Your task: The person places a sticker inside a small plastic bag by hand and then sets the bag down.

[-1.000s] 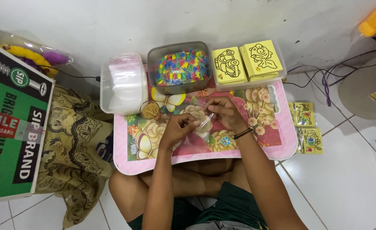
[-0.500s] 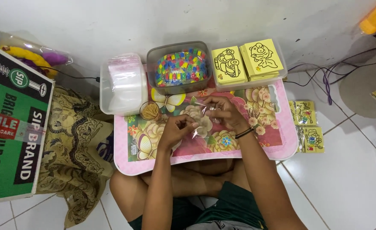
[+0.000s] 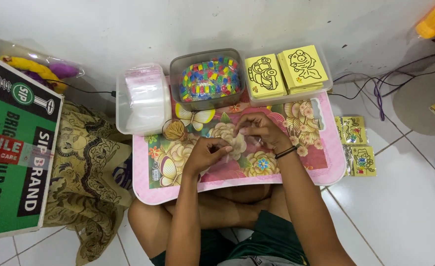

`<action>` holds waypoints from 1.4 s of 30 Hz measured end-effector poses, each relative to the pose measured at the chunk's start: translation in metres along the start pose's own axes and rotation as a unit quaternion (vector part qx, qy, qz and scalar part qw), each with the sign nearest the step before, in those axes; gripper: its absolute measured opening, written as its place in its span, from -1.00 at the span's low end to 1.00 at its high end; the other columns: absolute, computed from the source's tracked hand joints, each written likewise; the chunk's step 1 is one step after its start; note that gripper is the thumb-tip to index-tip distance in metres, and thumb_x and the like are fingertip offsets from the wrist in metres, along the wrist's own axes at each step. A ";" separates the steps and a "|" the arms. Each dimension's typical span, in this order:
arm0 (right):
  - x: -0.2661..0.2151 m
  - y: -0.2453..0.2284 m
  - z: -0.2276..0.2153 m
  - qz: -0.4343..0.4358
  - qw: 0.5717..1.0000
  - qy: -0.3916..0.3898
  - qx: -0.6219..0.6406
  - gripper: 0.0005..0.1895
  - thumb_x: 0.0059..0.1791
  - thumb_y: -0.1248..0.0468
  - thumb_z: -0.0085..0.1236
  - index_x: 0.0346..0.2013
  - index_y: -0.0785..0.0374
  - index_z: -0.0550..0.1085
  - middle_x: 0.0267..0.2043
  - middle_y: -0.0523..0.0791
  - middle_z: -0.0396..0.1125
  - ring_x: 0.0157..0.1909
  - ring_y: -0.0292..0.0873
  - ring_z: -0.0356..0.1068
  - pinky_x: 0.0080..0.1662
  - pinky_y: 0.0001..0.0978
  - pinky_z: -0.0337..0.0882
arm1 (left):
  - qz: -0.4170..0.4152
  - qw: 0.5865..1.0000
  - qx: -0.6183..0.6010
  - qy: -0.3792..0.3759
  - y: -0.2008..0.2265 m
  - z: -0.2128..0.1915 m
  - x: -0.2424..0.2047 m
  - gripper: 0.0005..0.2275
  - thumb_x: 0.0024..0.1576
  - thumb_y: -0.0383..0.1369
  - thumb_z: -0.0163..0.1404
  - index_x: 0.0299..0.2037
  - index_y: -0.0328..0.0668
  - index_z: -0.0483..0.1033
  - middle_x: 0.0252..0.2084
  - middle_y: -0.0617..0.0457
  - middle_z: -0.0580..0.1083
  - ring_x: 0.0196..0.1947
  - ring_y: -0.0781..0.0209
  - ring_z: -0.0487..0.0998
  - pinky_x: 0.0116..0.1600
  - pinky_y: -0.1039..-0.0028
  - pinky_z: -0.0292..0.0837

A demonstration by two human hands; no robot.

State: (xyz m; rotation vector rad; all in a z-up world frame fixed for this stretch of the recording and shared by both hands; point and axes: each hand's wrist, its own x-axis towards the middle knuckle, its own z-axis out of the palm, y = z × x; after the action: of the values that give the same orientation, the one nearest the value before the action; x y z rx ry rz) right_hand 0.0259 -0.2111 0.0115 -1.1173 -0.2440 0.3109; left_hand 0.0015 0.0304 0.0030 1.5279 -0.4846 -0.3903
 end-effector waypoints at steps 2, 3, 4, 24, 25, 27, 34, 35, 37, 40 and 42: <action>0.003 0.014 -0.015 -0.008 1.000 0.010 0.000 -0.84 -0.12 0.46 0.20 -0.29 0.55 0.53 -0.56 0.06 0.41 -0.89 -0.33 0.17 -0.81 -0.62 0.12 | -0.004 1.000 -0.006 0.005 0.007 0.002 -0.001 -0.92 0.10 -0.40 0.18 -0.34 -0.23 0.67 -0.65 0.04 0.49 -0.58 0.41 0.38 -0.42 0.60 0.27; 0.005 0.021 -0.023 -0.017 1.000 0.019 0.000 -0.85 -0.08 0.45 0.15 -0.28 0.54 0.53 -0.52 0.08 0.42 -0.88 -0.34 0.17 -0.81 -0.64 0.08 | -0.008 1.000 -0.012 0.010 0.011 0.003 -0.001 -0.93 0.08 -0.40 0.19 -0.34 -0.22 0.67 -0.65 0.06 0.50 -0.59 0.43 0.39 -0.41 0.63 0.28; 0.004 0.011 -0.014 -0.018 1.000 0.021 -0.001 -0.85 -0.08 0.45 0.15 -0.28 0.54 0.53 -0.52 0.08 0.42 -0.88 -0.34 0.17 -0.81 -0.64 0.08 | -0.007 1.000 -0.013 0.008 0.007 0.002 -0.001 -0.93 0.08 -0.40 0.19 -0.34 -0.22 0.67 -0.65 0.06 0.50 -0.59 0.43 0.39 -0.41 0.63 0.28; 0.002 -0.108 -0.076 -0.226 0.630 0.340 -0.661 -0.75 -0.13 0.32 0.41 -0.19 0.33 0.60 -0.15 0.07 0.38 0.08 0.21 0.38 0.08 -0.04 0.37 | -0.001 0.998 -0.007 0.069 0.004 0.003 0.005 -0.88 0.11 -0.37 0.22 -0.39 -0.25 0.64 -0.67 0.06 0.44 -0.61 0.39 0.33 -0.47 0.60 0.23; 0.006 -0.105 -0.081 -0.226 0.629 0.341 -0.661 -0.75 -0.13 0.32 0.41 -0.19 0.33 0.60 -0.15 0.07 0.38 0.08 0.21 0.38 0.08 -0.04 0.37 | -0.001 0.998 -0.007 0.068 0.005 0.004 0.004 -0.88 0.11 -0.37 0.22 -0.39 -0.25 0.64 -0.67 0.06 0.44 -0.61 0.39 0.33 -0.47 0.60 0.23; 0.018 -0.104 -0.092 -0.110 0.567 0.330 -0.746 -0.45 -0.10 0.03 0.41 0.01 0.37 0.56 0.06 0.18 0.32 0.17 0.29 0.31 0.03 0.13 0.41 | -0.005 0.997 -0.012 0.073 0.009 0.005 0.005 -0.88 0.12 -0.37 0.22 -0.38 -0.26 0.64 -0.67 0.04 0.45 -0.62 0.38 0.33 -0.48 0.58 0.24; 0.036 -0.086 -0.102 0.028 0.523 0.326 -0.787 -0.31 -0.13 -0.03 0.34 0.17 0.29 0.44 0.14 0.17 0.27 0.22 0.25 0.26 0.14 0.12 0.27 | 0.004 0.998 -0.012 0.067 -0.002 0.004 0.005 -0.87 0.14 -0.35 0.20 -0.37 -0.24 0.64 -0.65 0.10 0.43 -0.58 0.42 0.33 -0.45 0.61 0.23; 0.037 -0.085 -0.102 0.048 0.528 0.330 -0.781 -0.32 -0.12 -0.04 0.29 0.18 0.28 0.44 0.11 0.17 0.29 0.20 0.24 0.28 0.10 0.11 0.30 | -0.002 0.997 -0.015 0.071 -0.003 0.004 0.005 -0.88 0.14 -0.36 0.20 -0.37 -0.24 0.64 -0.65 0.10 0.43 -0.58 0.41 0.33 -0.44 0.61 0.24; 0.035 -0.085 -0.098 0.071 0.532 0.333 -0.775 -0.32 -0.11 -0.05 0.25 0.19 0.27 0.44 0.09 0.16 0.31 0.18 0.24 0.31 0.07 0.10 0.33 | -0.009 0.997 -0.020 0.074 -0.003 0.006 0.005 -0.89 0.13 -0.37 0.21 -0.36 -0.25 0.64 -0.65 0.09 0.44 -0.57 0.40 0.34 -0.43 0.61 0.25; 0.033 -0.087 -0.093 0.059 0.527 0.320 -0.785 -0.42 -0.07 -0.02 0.20 0.13 0.26 0.49 -0.02 0.14 0.38 0.10 0.23 0.38 0.01 0.09 0.38 | -0.010 0.997 -0.016 0.076 0.001 0.006 0.005 -0.88 0.13 -0.37 0.21 -0.38 -0.25 0.63 -0.65 0.08 0.44 -0.58 0.39 0.34 -0.43 0.58 0.26; 0.032 -0.083 -0.099 0.011 0.500 0.309 -0.809 -0.50 -0.03 -0.02 0.20 0.03 0.29 0.55 -0.18 0.12 0.42 -0.06 0.23 0.46 -0.13 0.10 0.46 | -0.012 0.997 -0.016 0.076 0.005 0.006 0.004 -0.87 0.13 -0.35 0.22 -0.39 -0.24 0.64 -0.64 0.09 0.46 -0.57 0.40 0.35 -0.43 0.58 0.28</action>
State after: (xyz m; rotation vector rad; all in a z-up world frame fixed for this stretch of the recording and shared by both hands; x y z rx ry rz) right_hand 0.1003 -0.3155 0.0464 -3.0373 0.2675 -0.5362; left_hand 0.0009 0.0231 0.0083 1.5196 -0.3396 -0.2970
